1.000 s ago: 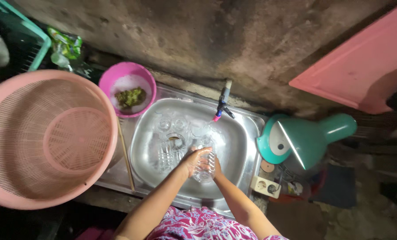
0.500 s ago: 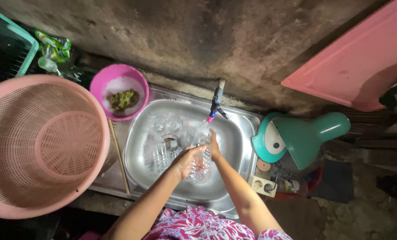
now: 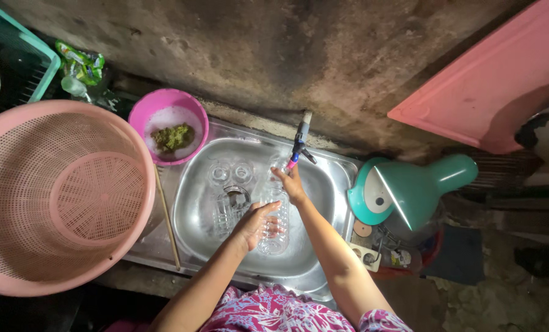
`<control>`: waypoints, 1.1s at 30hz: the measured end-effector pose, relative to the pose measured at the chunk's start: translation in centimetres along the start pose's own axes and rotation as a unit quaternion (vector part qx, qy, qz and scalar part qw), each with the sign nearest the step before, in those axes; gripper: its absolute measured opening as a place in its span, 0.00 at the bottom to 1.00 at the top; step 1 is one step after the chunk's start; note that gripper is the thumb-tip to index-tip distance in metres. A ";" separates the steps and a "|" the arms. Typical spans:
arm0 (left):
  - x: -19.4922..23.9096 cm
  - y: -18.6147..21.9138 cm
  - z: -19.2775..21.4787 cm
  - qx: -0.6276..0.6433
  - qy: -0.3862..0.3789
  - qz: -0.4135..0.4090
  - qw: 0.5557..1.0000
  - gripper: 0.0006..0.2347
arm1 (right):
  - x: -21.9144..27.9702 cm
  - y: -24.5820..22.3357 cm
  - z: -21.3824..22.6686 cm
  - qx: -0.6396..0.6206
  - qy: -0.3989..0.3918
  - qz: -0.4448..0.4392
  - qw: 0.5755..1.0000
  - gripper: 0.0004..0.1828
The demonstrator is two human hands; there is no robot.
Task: The person scrubs the exterior of clear plastic bottles with a green sponge under running water in a kitchen sink, then rinses them thoroughly. The bottles are handled one at a time and placed back into the sink after cleaning.
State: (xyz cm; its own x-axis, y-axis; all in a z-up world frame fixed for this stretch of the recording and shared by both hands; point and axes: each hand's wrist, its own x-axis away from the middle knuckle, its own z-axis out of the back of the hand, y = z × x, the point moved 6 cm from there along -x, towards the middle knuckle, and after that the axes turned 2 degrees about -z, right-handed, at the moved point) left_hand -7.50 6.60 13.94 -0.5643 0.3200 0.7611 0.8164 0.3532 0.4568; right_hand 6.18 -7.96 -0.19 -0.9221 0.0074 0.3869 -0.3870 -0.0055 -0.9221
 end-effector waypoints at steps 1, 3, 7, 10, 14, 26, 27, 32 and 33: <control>0.0 0.3 0.1 0.000 -0.001 -0.008 1.000 0.28 | 0.4 0.3 0.2 0.010 -0.009 0.000 1.000 0.41; 0.0 0.3 0.6 0.006 0.012 -0.003 1.000 0.28 | 1.5 1.6 0.6 -0.053 -0.043 -0.031 0.997 0.39; -0.1 0.5 1.2 0.017 0.004 -0.010 1.000 0.29 | 3.5 3.2 1.5 -0.026 -0.071 -0.046 0.996 0.42; 0.0 0.5 1.5 0.022 0.018 -0.008 1.000 0.29 | 4.4 2.5 1.7 0.007 -0.074 0.029 0.997 0.43; 0.7 0.3 0.6 0.109 -0.024 0.013 0.994 0.29 | 4.4 1.8 2.2 0.076 -0.023 0.051 0.996 0.43; 4.1 3.2 1.5 -0.047 0.066 -0.102 0.991 0.45 | 4.8 0.2 2.0 0.044 -0.026 0.030 0.998 0.46; 4.1 3.4 1.8 -0.114 0.098 -0.123 0.981 0.46 | 5.0 0.0 1.9 0.028 -0.034 0.014 0.999 0.45; 7.2 6.7 0.7 -0.426 0.213 -0.455 0.753 0.49 | 6.2 -2.1 1.5 0.060 -0.043 -0.041 0.996 0.44; 7.6 6.8 1.0 -0.425 0.221 -0.444 0.757 0.48 | 6.4 -2.4 1.5 0.055 -0.048 -0.063 0.995 0.43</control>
State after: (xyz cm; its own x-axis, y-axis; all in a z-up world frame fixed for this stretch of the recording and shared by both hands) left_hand -6.38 12.28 22.39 -0.9941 -0.1048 -0.0261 0.0296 -0.4966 0.8675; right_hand 1.20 -9.37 4.52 -0.8600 -0.0812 0.5039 -0.4934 -0.1200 -0.8615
